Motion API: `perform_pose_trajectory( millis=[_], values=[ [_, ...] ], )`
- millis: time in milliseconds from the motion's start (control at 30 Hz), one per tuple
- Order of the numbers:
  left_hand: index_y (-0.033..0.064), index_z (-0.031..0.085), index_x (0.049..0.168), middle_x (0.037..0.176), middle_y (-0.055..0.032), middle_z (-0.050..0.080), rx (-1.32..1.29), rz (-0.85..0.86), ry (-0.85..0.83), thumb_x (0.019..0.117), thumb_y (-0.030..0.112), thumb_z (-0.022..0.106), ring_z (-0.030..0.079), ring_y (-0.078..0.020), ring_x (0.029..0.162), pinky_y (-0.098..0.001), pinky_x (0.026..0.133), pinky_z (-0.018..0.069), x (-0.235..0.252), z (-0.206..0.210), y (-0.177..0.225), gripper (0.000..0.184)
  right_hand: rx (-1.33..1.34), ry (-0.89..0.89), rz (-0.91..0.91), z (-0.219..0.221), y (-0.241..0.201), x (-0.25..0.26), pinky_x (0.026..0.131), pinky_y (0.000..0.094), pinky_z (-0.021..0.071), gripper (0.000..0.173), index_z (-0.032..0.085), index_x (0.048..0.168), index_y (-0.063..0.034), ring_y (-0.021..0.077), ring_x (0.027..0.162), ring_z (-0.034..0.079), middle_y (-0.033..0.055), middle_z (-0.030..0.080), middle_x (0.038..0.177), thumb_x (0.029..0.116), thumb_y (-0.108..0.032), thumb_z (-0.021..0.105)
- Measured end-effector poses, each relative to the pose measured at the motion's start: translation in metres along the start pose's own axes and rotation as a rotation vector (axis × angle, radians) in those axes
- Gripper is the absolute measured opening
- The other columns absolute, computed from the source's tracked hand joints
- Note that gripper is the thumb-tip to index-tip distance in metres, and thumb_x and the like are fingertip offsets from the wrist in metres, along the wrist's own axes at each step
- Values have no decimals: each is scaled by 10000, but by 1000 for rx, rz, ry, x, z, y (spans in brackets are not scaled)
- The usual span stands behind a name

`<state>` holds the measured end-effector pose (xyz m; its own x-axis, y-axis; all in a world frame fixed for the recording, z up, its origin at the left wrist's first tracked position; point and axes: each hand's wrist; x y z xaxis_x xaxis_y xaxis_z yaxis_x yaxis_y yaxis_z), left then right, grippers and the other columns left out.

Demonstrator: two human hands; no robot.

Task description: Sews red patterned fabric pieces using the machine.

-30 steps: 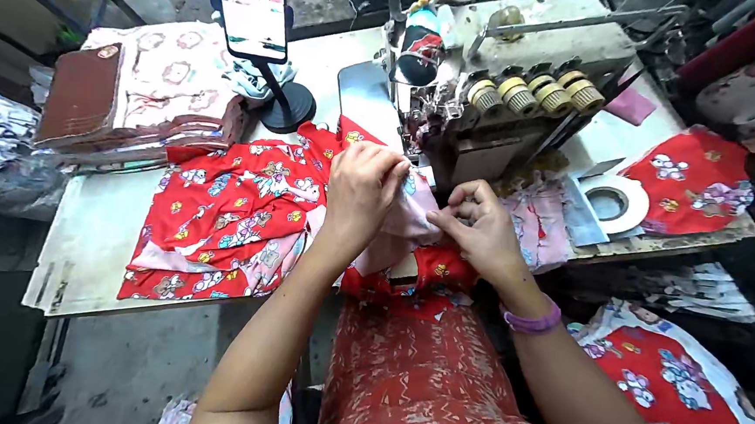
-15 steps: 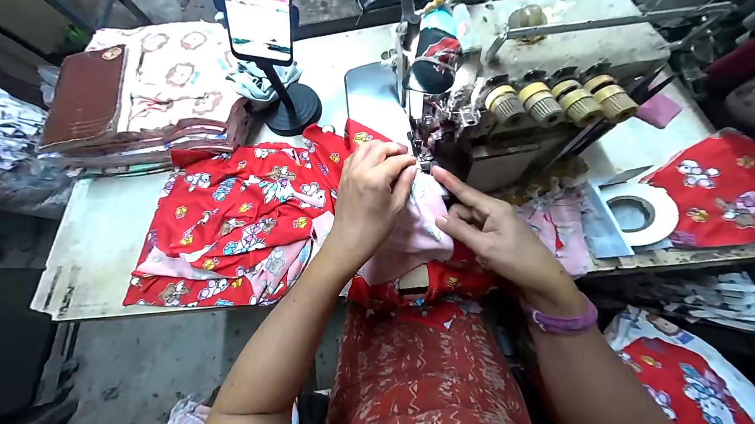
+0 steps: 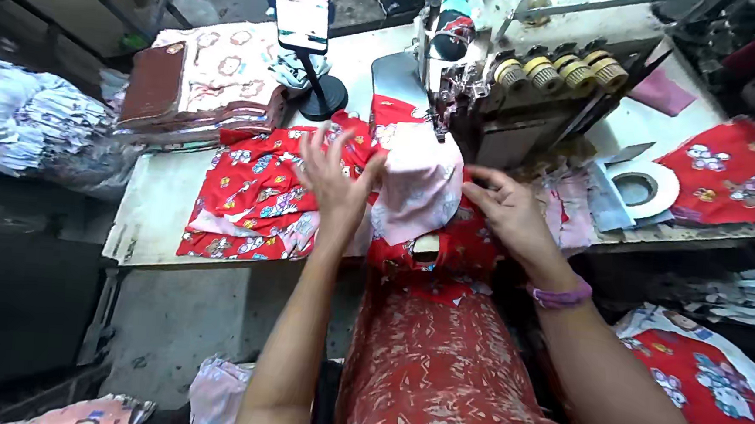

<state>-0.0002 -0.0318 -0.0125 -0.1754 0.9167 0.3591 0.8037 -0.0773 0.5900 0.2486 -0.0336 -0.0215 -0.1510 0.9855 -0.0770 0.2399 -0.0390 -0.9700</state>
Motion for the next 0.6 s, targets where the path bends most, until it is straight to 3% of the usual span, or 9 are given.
perform_pose_trajectory(
  millis=[33,100,167,233,267,333,400,500,600],
  values=[
    [109,628,1363,1629,-198,325,88,-6,50,928,534,677,126,-463,1548,-757,1165,55,-34,-1,-19,610,-46,-56,42,-3,8,0,572,234,492,229,670,1208,-49,42,601,562,29,681,806,1048,-193,593],
    [71,767,1127,1487,-262,505,123,-14,121,912,427,716,248,-551,1482,-810,1118,62,-91,10,-51,419,-72,-126,89,-7,25,0,555,230,444,205,683,1075,7,43,570,495,30,605,735,1055,-166,575],
    [-11,767,1009,1307,-246,639,23,-64,168,962,233,665,480,-479,1342,-702,1105,260,-113,-1,-58,268,79,-164,107,-12,18,-13,554,193,465,171,656,1043,-2,16,570,515,-5,595,725,1059,-135,549],
    [-95,660,1160,1196,-244,668,-98,-125,220,1045,161,546,646,-339,1135,-519,1009,488,-104,-37,-55,302,340,-209,122,-11,-5,-37,596,183,533,172,654,1044,-37,11,615,602,-29,663,762,1068,-90,492],
    [-113,604,1227,1180,-257,665,-126,-119,268,1069,157,504,667,-315,1089,-472,979,519,-94,-55,-57,328,438,-214,127,-7,-15,-48,644,205,572,195,662,1064,-41,32,665,655,-16,701,801,1073,-82,471],
    [-133,553,1273,1215,-287,639,-39,14,341,1086,152,460,649,-331,1132,-437,1014,507,-65,-90,-66,353,546,-180,132,11,-24,-61,727,244,597,232,654,1091,-20,67,745,688,6,714,852,1081,-66,426],
    [-158,598,1176,1154,-323,655,118,249,401,1066,112,482,648,-403,1121,-474,1020,492,-20,-112,-79,314,608,-128,130,38,-18,-60,793,281,595,222,642,1089,6,92,782,690,20,707,863,1070,-36,425],
    [-103,677,1142,1224,-338,628,130,421,214,1026,121,575,583,-484,1204,-561,1070,429,41,-120,-97,272,682,-72,196,75,-1,-52,816,326,604,157,604,1097,12,133,787,701,52,697,873,1065,-27,455],
    [-51,753,984,1162,-250,664,-180,532,81,926,105,726,623,-309,1159,-406,1038,484,32,-92,-70,168,694,-35,226,82,4,-50,801,309,611,155,597,1107,19,118,778,705,41,703,881,1067,-41,460]
  ],
)
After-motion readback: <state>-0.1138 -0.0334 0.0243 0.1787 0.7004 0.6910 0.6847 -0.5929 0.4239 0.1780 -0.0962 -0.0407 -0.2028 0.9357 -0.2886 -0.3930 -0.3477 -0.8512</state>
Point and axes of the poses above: each hand's wrist, its own x-axis towards the middle knuckle, its own z-axis out of the palm, y = z × x
